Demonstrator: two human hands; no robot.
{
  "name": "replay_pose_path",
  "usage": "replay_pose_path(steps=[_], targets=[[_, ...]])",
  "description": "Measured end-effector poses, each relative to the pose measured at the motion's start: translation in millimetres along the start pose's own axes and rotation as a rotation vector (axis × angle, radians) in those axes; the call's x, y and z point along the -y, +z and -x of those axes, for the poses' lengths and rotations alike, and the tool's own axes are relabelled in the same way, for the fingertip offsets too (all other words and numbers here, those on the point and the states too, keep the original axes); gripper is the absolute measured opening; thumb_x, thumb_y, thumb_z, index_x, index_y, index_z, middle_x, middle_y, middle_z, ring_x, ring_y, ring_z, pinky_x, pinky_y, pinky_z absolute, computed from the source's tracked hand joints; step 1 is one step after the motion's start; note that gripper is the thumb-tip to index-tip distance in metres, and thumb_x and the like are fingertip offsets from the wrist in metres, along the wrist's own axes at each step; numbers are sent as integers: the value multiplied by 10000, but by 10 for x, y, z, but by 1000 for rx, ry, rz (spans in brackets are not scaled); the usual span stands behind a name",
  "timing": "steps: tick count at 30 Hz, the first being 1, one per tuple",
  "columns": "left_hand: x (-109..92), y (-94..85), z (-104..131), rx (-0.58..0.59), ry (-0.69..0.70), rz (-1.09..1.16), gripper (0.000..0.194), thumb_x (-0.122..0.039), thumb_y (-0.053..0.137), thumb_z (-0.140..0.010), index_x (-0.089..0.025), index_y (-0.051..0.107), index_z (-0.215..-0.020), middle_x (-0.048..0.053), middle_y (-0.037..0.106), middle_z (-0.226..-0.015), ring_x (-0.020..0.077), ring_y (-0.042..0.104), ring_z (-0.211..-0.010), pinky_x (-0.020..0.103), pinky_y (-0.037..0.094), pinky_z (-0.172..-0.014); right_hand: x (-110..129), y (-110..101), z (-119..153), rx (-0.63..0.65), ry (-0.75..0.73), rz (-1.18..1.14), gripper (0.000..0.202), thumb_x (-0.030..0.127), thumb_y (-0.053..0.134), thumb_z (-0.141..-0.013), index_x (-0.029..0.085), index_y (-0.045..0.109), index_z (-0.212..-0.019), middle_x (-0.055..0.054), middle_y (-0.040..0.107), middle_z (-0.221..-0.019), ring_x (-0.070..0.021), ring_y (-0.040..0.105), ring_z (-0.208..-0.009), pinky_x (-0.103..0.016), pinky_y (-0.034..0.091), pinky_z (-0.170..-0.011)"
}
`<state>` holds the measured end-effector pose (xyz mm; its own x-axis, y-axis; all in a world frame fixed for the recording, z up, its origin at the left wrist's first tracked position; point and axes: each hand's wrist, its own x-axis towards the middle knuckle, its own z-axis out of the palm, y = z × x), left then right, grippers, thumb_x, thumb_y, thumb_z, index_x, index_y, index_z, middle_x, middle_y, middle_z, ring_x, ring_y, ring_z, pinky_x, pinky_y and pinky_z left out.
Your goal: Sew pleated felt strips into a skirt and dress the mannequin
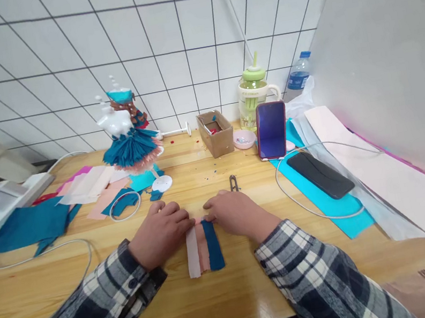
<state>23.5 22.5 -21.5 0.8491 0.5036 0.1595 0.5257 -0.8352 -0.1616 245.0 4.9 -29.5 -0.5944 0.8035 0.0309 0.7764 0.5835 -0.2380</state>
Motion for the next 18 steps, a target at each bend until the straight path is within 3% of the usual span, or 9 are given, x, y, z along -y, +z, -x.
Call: replay_pose_path(steps=[5, 10, 15, 18], targets=[[115, 55, 16, 20, -99, 236, 188, -288, 546, -929, -279, 731, -894, 16, 704, -837, 205, 555, -862, 379, 303, -753, -81, 93, -49, -87, 62, -199, 243, 221, 559, -894, 315, 762, -991, 25, 706, -1162, -185, 634, -1052, -311, 489, -899], [223, 160, 26, -20, -220, 415, 210, -266, 530, -923, -278, 727, -995, 21, 728, -930, 204, 599, -910, 370, 352, -811, -132, 173, -93, -212, 225, -387, 337, 285, 581, -887, 293, 666, -1212, -15, 725, -1115, -182, 669, -990, -320, 512, -879], [236, 228, 19, -42, -255, 444, 216, -268, 527, -920, -279, 726, -1003, 27, 729, -959, 217, 602, -950, 391, 350, -847, -112, 183, -122, -309, 192, -334, 483, 337, 702, -798, 271, 621, -1269, -53, 618, -1293, -208, 587, -1151, -340, 471, -952], [233, 260, 17, -37, -267, 436, 209, -275, 528, -916, -277, 731, -967, 28, 730, -955, 222, 598, -954, 405, 336, -856, -104, 190, -148, -259, 176, -263, 323, 288, 687, -819, 271, 696, -1141, -31, 703, -1116, -198, 623, -1048, -326, 478, -893]])
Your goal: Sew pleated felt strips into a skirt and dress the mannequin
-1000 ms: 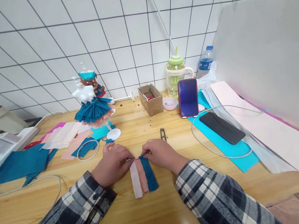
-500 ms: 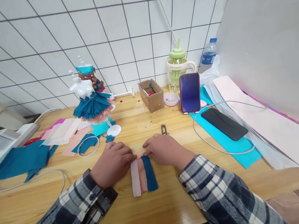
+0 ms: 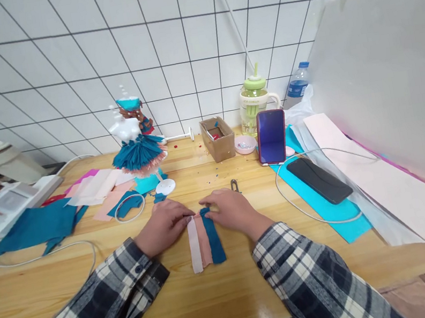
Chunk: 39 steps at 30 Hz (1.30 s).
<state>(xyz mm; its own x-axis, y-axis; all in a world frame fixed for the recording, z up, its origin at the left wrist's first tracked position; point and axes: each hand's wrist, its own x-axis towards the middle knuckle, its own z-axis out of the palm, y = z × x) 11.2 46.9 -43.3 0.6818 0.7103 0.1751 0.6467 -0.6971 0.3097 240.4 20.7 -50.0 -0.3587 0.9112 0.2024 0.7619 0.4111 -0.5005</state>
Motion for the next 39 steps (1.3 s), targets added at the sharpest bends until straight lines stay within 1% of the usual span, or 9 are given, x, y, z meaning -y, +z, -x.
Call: replay_pose_path(steps=[4, 12, 19, 23, 26, 31, 33, 36, 39], targets=[[-1, 8, -3, 2, -12, -13, 226, -297, 509, -927, -282, 728, -981, 30, 727, -962, 225, 595, -960, 417, 325, -872, 0, 7, -11, 36, -7, 81, 166, 254, 602, -892, 284, 754, -952, 0, 747, -943, -178, 649, -921, -291, 468, -803], [-57, -5, -15, -49, -37, -41, 168, -352, 593, -876, -255, 728, -855, 24, 728, -876, 226, 611, -902, 435, 323, -901, 40, -41, 14, 54, -31, 208, 229, 280, 531, -940, 288, 757, -979, -21, 741, -961, -184, 646, -938, -276, 448, -775], [-41, -5, -10, -112, -59, -11, 245, -364, 574, -877, -223, 716, -1019, 67, 721, -942, 231, 626, -925, 396, 420, -872, -72, -30, 23, -6, -29, 118, 260, 315, 516, -953, 286, 722, -1109, -27, 729, -1055, -166, 652, -983, -261, 472, -810], [152, -236, 55, -166, -87, 30, 257, -375, 557, -873, -193, 712, -968, 66, 715, -890, 222, 635, -879, 369, 466, -832, -125, -81, 23, -138, 5, 31, 250, 306, 519, -949, 283, 728, -1084, -21, 719, -1071, -159, 648, -973, -266, 479, -825], [504, -486, 213, -71, -95, -1, 191, -342, 574, -842, -235, 728, -872, 48, 715, -870, 229, 630, -861, 374, 470, -810, -133, -134, 23, -209, 47, -9, 243, 305, 520, -944, 270, 734, -1054, -26, 725, -1021, -163, 651, -941, -275, 481, -793], [1057, -663, 539, -92, -344, -138, 194, -309, 676, -673, -251, 718, -854, 86, 694, -871, 299, 618, -873, 452, 455, -849, -126, -135, 22, -237, 72, -39, 229, 301, 528, -929, 258, 738, -1008, -29, 729, -973, -174, 655, -906, -292, 479, -749], [1104, -649, 590, -54, -388, -171, 129, -309, 648, -686, -259, 696, -795, 81, 686, -853, 300, 618, -874, 426, 467, -809, -126, -120, 21, -232, 75, -47, 221, 285, 534, -920, 251, 740, -992, -32, 731, -964, -178, 656, -908, -296, 481, -754], [1008, -634, 561, -27, -428, -191, 111, -335, 578, -750, -242, 636, -736, 76, 681, -823, 284, 626, -856, 376, 475, -744, -133, -112, 20, -234, 87, -46, 221, 284, 534, -916, 242, 742, -978, -38, 732, -940, -180, 659, -889, -295, 482, -741], [825, -649, 491, -122, -503, -51, 171, -381, 470, -853, -227, 542, -865, 70, 703, -833, 258, 651, -808, 364, 476, -721, -130, -122, 27, -255, 72, -27, 233, 295, 517, -926, 237, 737, -979, -39, 731, -945, -183, 659, -893, -298, 481, -744]])
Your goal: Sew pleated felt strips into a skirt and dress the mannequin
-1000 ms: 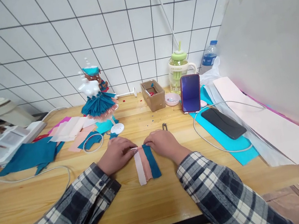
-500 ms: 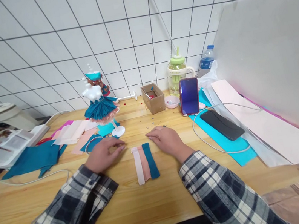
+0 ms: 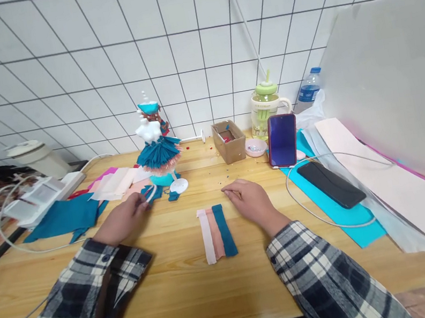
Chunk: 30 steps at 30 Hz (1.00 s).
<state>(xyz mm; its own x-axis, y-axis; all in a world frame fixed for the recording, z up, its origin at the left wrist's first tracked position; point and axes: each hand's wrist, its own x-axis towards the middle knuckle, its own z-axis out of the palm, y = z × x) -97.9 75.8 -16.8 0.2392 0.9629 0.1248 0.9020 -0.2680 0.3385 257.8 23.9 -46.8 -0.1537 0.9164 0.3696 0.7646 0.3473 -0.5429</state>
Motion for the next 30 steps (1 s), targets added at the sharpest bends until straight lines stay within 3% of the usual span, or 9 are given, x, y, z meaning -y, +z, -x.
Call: replay_pose_path(steps=[4, 9, 14, 18, 24, 30], targets=[[-282, 39, 106, -184, -58, 278, 186, -409, 389, -926, -232, 434, -961, 38, 727, -853, 219, 672, -832, 347, 477, -760, 69, -14, 23, -78, -68, 13, 239, 288, 495, -936, 233, 712, -1019, -39, 728, -985, -183, 656, -925, -305, 481, -786], [-645, 272, 299, -365, -26, 459, 173, -388, 414, -937, -217, 426, -961, -20, 647, -706, 157, 615, -658, 277, 462, -674, 260, -17, 58, -97, -151, -16, 180, 262, 525, -909, 212, 664, -1012, -45, 722, -973, -189, 647, -895, -312, 478, -797], [-924, 473, 437, -203, 79, 516, 146, -362, 443, -935, -218, 465, -925, -37, 605, -653, 141, 590, -605, 267, 452, -637, 579, 52, 89, -116, -37, -258, 122, 281, 571, -869, 214, 586, -971, -30, 710, -898, -150, 599, -686, -288, 477, -684], [-1060, 545, 506, -162, 208, 425, 130, -346, 497, -913, -219, 520, -896, 8, 667, -767, 169, 641, -744, 301, 471, -721, 775, 149, 132, -71, -55, -438, 272, 294, 645, -826, 230, 568, -1078, -38, 707, -1006, -169, 642, -861, -286, 488, -745], [-1100, 532, 525, -129, 357, 303, 116, -307, 518, -912, -212, 573, -949, 35, 711, -882, 200, 643, -886, 340, 463, -819, 759, 195, 154, -92, -40, -354, 164, 221, 661, -807, 233, 653, -970, -24, 697, -918, -179, 614, -839, -294, 474, -758], [-1088, 493, 524, -37, 376, 247, 142, -299, 494, -930, -221, 587, -1004, 6, 735, -822, 188, 649, -770, 317, 447, -716, 704, 192, 145, -10, 20, -327, 55, 220, 680, -793, 228, 641, -832, 18, 660, -769, -149, 560, -703, -263, 433, -673]])
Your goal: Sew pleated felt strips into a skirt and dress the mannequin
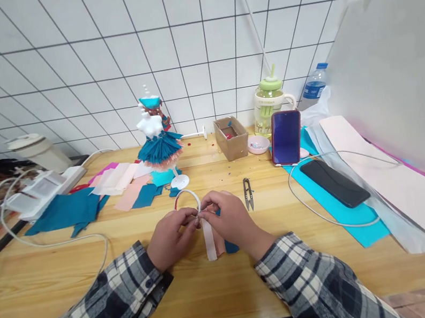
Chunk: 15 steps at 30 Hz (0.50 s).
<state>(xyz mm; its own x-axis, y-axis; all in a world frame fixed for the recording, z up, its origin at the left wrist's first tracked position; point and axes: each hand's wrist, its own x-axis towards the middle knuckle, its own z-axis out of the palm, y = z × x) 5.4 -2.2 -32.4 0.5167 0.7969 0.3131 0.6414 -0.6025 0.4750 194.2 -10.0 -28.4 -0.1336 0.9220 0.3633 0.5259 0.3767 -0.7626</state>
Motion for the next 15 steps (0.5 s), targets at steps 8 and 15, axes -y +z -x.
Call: replay_pose_path(steps=[8, 15], targets=[[-13, -17, 6, -65, -62, -1, 103, -284, 523, -874, -216, 593, -840, 0, 702, -716, 160, 629, -671, 261, 428, -611, -7, 9, 43, -50, -85, 52, 327, 263, 640, -824, 240, 598, -1147, -25, 671, -1023, -123, 553, -639, -265, 481, -643], [-51, -40, 26, -78, -232, 355, 139, -293, 526, -835, -199, 569, -741, -41, 604, -553, 109, 533, -495, 221, 395, -510, 37, 34, 76, 0, -245, 124, 130, 244, 540, -924, 239, 666, -894, -24, 709, -949, -157, 645, -926, -262, 496, -827]])
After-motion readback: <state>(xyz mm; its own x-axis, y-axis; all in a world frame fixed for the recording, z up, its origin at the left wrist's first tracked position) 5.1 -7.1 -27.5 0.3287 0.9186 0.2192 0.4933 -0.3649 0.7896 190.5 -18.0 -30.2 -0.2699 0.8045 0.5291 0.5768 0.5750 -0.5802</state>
